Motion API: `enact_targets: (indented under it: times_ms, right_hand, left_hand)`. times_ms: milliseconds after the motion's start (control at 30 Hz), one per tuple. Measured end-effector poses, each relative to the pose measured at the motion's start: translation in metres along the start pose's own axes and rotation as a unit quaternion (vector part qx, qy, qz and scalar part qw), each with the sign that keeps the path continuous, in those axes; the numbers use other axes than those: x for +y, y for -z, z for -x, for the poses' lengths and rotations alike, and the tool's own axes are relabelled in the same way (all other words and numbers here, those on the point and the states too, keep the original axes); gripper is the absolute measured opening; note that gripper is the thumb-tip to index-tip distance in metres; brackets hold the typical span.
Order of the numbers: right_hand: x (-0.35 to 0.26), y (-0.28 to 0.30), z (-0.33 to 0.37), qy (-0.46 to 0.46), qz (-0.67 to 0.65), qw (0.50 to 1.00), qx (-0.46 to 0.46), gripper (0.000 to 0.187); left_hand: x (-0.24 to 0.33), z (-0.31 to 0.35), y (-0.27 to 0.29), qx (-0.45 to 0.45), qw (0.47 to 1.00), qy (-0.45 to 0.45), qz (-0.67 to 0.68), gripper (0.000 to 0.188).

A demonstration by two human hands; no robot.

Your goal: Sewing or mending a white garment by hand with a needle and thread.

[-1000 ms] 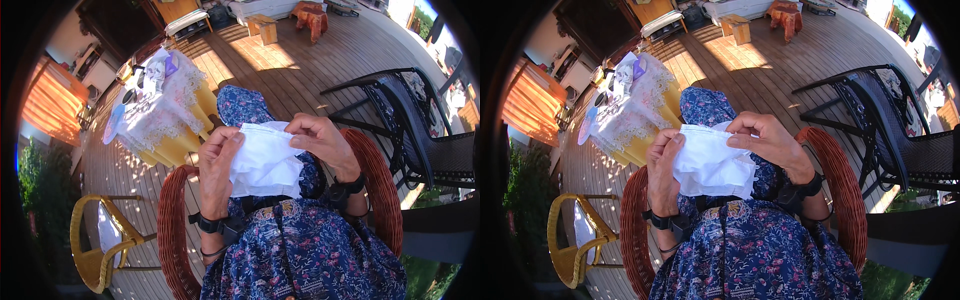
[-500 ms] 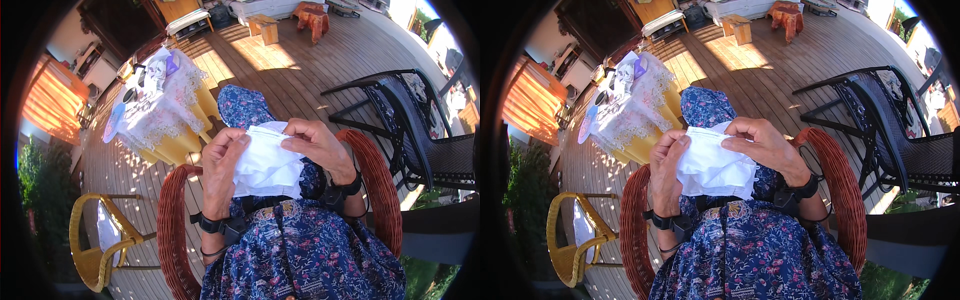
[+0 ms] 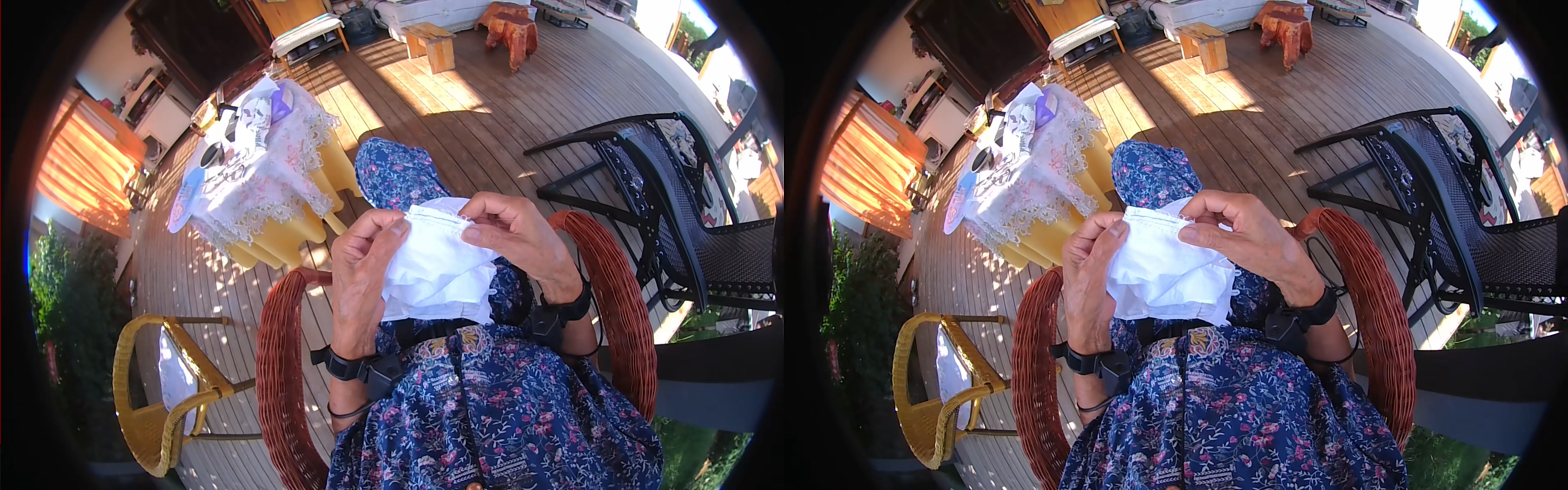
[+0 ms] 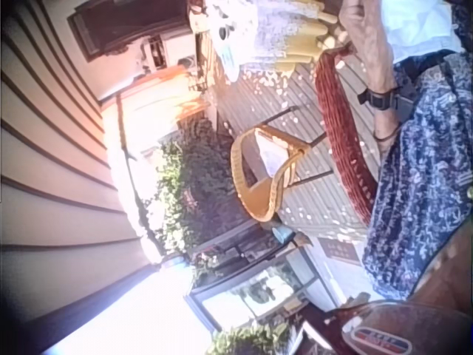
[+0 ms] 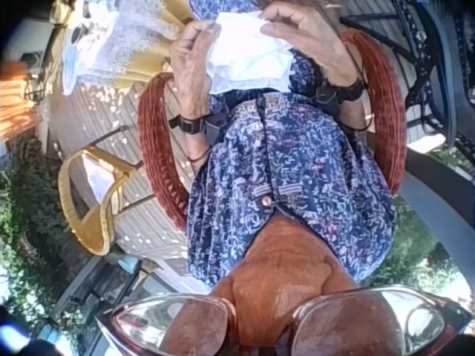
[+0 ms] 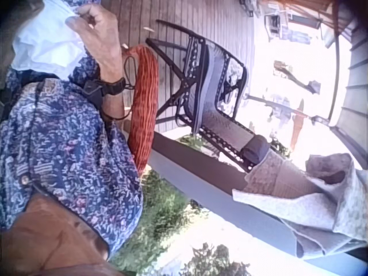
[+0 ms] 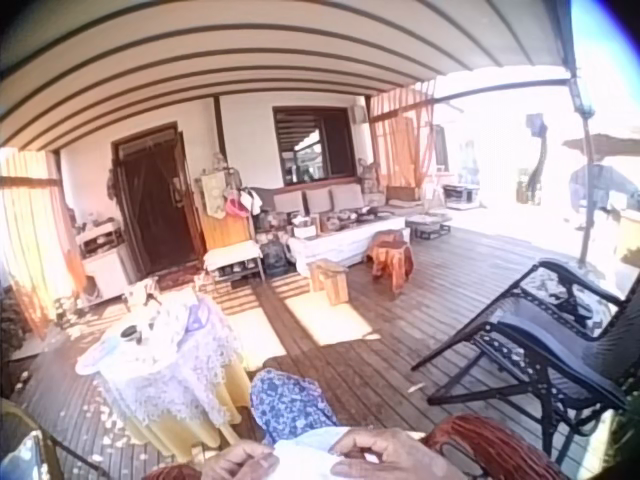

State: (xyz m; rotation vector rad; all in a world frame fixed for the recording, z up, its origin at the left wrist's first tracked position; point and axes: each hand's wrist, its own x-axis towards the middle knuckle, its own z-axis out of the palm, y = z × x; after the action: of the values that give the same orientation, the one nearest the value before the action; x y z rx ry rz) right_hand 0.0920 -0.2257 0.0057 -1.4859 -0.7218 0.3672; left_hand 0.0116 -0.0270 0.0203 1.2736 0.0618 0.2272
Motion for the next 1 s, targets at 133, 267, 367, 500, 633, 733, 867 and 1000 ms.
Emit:
enact_targets:
  times_ms: [133, 267, 367, 500, 633, 733, 867, 1000]
  right_hand:
    - [0.0, 0.0, 0.0, 0.001, 0.006, 1.0, 0.0, 0.021]
    - [-0.001, -0.001, 0.0, 0.0, 0.016, 1.0, 0.001, 0.021]
    - [-0.007, -0.003, -0.001, 0.003, 0.027, 1.0, -0.003, 0.02]
    - [-0.005, -0.004, -0.001, -0.021, 0.011, 1.0, 0.005, 0.019]
    - [-0.009, -0.004, -0.001, -0.017, 0.04, 0.999, 0.023, 0.019]
    - [-0.011, -0.005, -0.001, -0.008, 0.062, 0.998, 0.028, 0.02]
    - [-0.018, -0.008, 0.0, 0.023, 0.119, 0.992, 0.034, 0.021]
    - [-0.026, -0.012, -0.001, 0.084, 0.161, 0.982, 0.047, 0.021]
  left_hand:
    - [-0.002, -0.001, 0.001, 0.001, 1.0, 0.0, -0.001, 0.011]
    - [-0.002, -0.001, 0.002, -0.002, 1.0, -0.002, -0.009, 0.011]
    - [-0.001, -0.001, 0.002, -0.007, 1.0, -0.005, -0.01, 0.011]
    - [0.003, -0.001, -0.008, 0.038, 0.999, -0.03, -0.017, 0.007]
    - [0.005, 0.002, -0.001, 0.079, 0.986, -0.087, -0.12, 0.009]
    - [0.008, 0.008, 0.003, 0.073, 0.978, -0.07, -0.184, 0.01]
    - [0.015, 0.012, -0.004, 0.038, 0.985, -0.012, -0.169, 0.01]
    - [0.017, 0.013, -0.008, -0.015, 0.986, -0.033, -0.161, 0.01]
